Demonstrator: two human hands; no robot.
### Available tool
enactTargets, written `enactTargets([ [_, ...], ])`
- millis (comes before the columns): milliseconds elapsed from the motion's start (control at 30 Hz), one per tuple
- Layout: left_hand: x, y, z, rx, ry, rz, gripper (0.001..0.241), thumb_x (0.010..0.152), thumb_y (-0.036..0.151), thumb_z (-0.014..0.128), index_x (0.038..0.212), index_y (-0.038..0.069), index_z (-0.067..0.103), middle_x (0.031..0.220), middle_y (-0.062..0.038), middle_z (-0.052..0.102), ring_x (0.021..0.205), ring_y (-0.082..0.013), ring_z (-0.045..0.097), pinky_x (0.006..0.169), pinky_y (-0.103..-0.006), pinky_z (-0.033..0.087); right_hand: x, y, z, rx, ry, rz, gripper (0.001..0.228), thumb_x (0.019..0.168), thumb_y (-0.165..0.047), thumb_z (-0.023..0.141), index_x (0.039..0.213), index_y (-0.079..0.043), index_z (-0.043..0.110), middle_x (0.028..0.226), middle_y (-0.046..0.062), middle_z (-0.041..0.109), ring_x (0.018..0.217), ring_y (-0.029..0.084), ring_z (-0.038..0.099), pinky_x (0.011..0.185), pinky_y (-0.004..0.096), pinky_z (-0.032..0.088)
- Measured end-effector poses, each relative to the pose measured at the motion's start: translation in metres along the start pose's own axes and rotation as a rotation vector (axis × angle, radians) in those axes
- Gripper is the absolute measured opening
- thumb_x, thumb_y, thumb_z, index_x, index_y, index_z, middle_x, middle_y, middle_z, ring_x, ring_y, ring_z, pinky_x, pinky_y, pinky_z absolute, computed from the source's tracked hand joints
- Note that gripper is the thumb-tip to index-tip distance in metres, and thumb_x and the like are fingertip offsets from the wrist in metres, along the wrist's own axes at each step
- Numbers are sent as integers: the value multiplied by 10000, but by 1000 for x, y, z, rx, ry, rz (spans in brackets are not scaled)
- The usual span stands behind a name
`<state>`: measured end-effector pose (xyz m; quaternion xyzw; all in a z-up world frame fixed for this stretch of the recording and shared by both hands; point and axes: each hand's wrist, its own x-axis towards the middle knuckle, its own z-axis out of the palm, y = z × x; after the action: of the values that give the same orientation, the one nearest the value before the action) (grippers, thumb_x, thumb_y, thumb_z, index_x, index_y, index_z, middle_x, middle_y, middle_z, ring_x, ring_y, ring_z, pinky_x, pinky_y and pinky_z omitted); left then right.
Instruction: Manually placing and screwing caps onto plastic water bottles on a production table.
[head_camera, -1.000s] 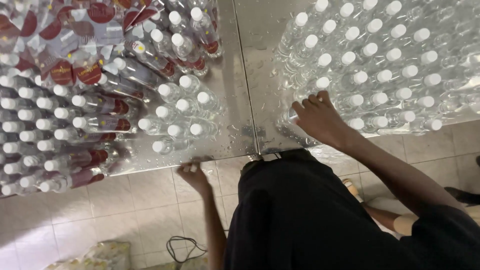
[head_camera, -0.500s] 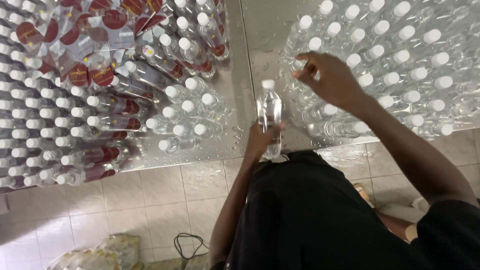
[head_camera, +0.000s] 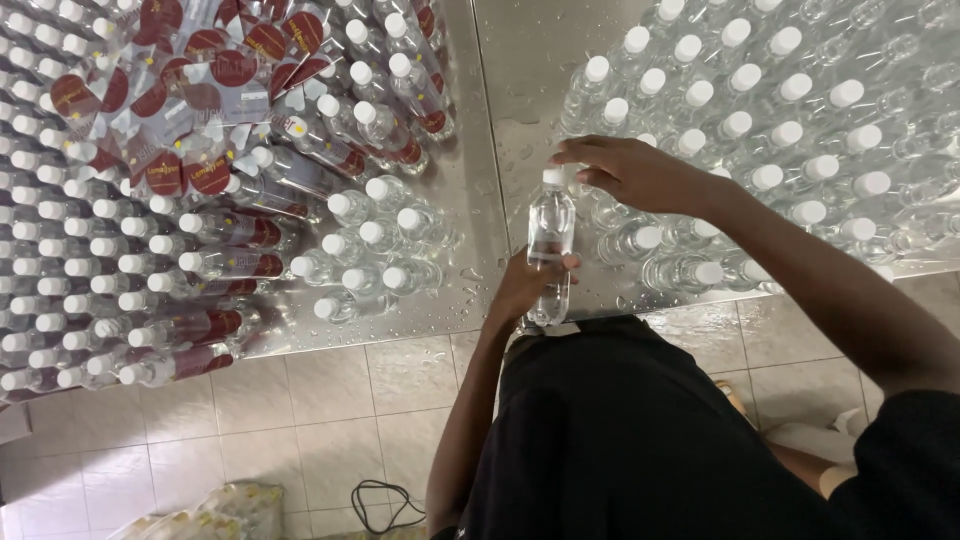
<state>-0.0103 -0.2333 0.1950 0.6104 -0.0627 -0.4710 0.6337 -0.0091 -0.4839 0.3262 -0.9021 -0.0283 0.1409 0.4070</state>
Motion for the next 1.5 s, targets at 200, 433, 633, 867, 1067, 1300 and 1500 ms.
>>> enactTargets([
  [200, -14, 9, -11, 124, -183, 167, 847, 839, 521, 930, 1379, -38, 592, 1195, -266, 721, 1122, -340, 719, 950, -531, 625, 2, 8, -18, 98, -234, -14, 381, 1085, -267, 635, 1398, -52, 667, 1198, 273, 753, 1195, 471, 727, 1086, 590, 560],
  [433, -65, 75, -20, 341, -445, 162, 722, 867, 548, 857, 1220, -45, 646, 925, -109, 626, 849, -221, 621, 758, -342, 514, -10, 56, 24, -335, -344, -213, 464, 1158, -536, 401, 1144, -122, 611, 960, 164, 668, 1029, 442, 725, 928, 528, 606],
  [633, -76, 73, -20, 547, -251, 24, 901, 724, 707, 882, 1319, 58, 689, 1320, -271, 711, 1331, -496, 638, 1106, -574, 504, -29, 71, 37, -554, -339, 207, 891, 1026, -853, 296, 823, -105, 735, 859, 170, 810, 1018, 413, 788, 919, 542, 589],
  [867, -76, 21, -53, 220, -441, -104, 911, 707, 532, 876, 1486, 143, 608, 1323, -122, 763, 1101, -283, 798, 1088, -498, 645, -41, 16, 35, -677, -112, -838, 531, 1058, -379, 571, 1489, -78, 499, 1495, 213, 638, 1257, 354, 691, 1029, 493, 622],
  [1067, -71, -37, -70, 99, -887, -28, 953, 833, 441, 889, 1576, 61, 427, 1422, -189, 712, 1140, -338, 790, 816, -415, 741, -22, 26, 90, -575, -46, -1251, 472, 1146, -437, 400, 944, -79, 632, 941, 120, 664, 766, 285, 627, 680, 385, 510],
  [1300, -116, -1, -61, 812, -61, -168, 841, 734, 722, 791, 1356, 167, 678, 1221, -190, 793, 1154, -460, 756, 953, -568, 593, 10, 37, 158, -45, -299, 35, 431, 990, -399, 512, 691, -100, 431, 513, 124, 436, 492, 381, 485, 539, 492, 373],
  [1500, -149, 3, -68, 894, 55, -257, 1138, 667, 884, 694, 1501, 120, 567, 1250, -260, 745, 1172, -513, 726, 983, -603, 583, 19, 2, 177, 57, -398, 245, 613, 1112, -557, 338, 881, -43, 581, 791, 203, 602, 768, 419, 537, 750, 536, 422],
])
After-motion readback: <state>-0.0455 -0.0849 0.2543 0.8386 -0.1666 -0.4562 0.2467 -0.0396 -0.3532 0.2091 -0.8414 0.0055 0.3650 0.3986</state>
